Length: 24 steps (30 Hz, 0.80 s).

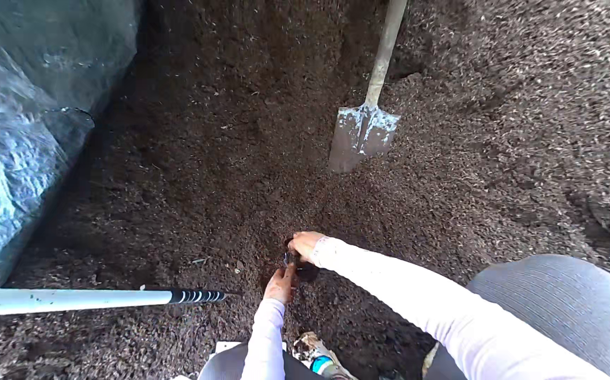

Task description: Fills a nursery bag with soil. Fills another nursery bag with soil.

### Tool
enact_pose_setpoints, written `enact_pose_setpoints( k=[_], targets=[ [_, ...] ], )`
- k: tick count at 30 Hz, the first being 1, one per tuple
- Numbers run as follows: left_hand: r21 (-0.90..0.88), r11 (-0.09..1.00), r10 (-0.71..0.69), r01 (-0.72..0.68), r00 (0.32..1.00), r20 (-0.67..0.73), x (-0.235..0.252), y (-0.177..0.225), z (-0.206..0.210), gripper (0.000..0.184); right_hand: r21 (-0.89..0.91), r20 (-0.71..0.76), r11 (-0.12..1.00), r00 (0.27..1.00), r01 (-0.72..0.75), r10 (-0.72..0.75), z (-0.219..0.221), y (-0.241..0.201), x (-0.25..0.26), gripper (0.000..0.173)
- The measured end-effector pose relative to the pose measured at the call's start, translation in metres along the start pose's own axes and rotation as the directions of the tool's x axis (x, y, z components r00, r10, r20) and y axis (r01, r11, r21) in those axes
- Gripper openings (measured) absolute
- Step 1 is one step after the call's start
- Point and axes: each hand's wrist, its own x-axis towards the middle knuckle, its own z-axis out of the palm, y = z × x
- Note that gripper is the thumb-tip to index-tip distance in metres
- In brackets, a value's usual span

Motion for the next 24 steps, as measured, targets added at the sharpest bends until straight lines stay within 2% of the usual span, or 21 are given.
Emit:
enact_pose_setpoints(
  k=[3,5,7,9,12,16,18,20,22,24],
  targets=[
    [0.046,0.999,-0.008,0.006,0.999,0.034,0.014,-0.002,0.008,0.066,0.102,-0.143,0.986,0.979,-0.129,0.143,0.001,0.014,0.0,0.072],
    [0.025,0.999,-0.021,0.021,0.999,0.035,0.017,0.002,0.012,0.066,0.188,-0.044,0.952,0.966,-0.242,0.254,-0.004,0.03,0.003,0.091],
    [0.067,0.998,0.0,-0.001,1.0,0.014,0.018,0.003,0.014,0.058,0.176,0.111,0.953,0.967,-0.248,0.231,-0.006,0.041,0.008,0.084],
    [0.124,0.991,0.049,-0.048,0.999,-0.008,0.017,0.005,0.013,0.049,0.127,0.194,0.968,0.962,-0.218,0.191,-0.009,0.044,0.015,0.074],
    [0.181,0.98,0.086,-0.079,0.996,-0.032,0.012,0.006,0.013,0.045,0.027,0.242,0.977,0.95,-0.212,0.199,-0.014,0.031,0.017,0.066],
    [0.224,0.97,0.112,-0.09,0.99,-0.088,0.008,0.005,0.02,0.044,-0.037,0.212,0.974,0.951,-0.224,0.227,-0.008,0.024,0.017,0.064],
    [0.119,0.989,0.101,-0.082,0.983,-0.157,0.009,0.001,0.027,0.043,-0.022,0.195,0.974,0.955,-0.224,0.224,-0.005,0.03,0.02,0.069],
    [-0.161,0.987,-0.011,-0.017,0.985,-0.174,0.008,0.002,0.037,0.053,0.0,0.154,0.972,0.96,-0.236,0.233,0.001,0.038,0.026,0.077],
    [-0.448,0.888,-0.143,0.107,0.989,-0.048,0.002,0.009,0.046,0.076,0.066,0.135,0.978,0.973,-0.199,0.189,0.005,0.05,0.034,0.092],
    [-0.619,0.771,-0.213,0.15,0.977,-0.028,0.003,0.013,0.058,0.079,0.177,0.151,0.978,0.985,-0.113,0.087,0.007,0.053,0.036,0.1]
  ],
)
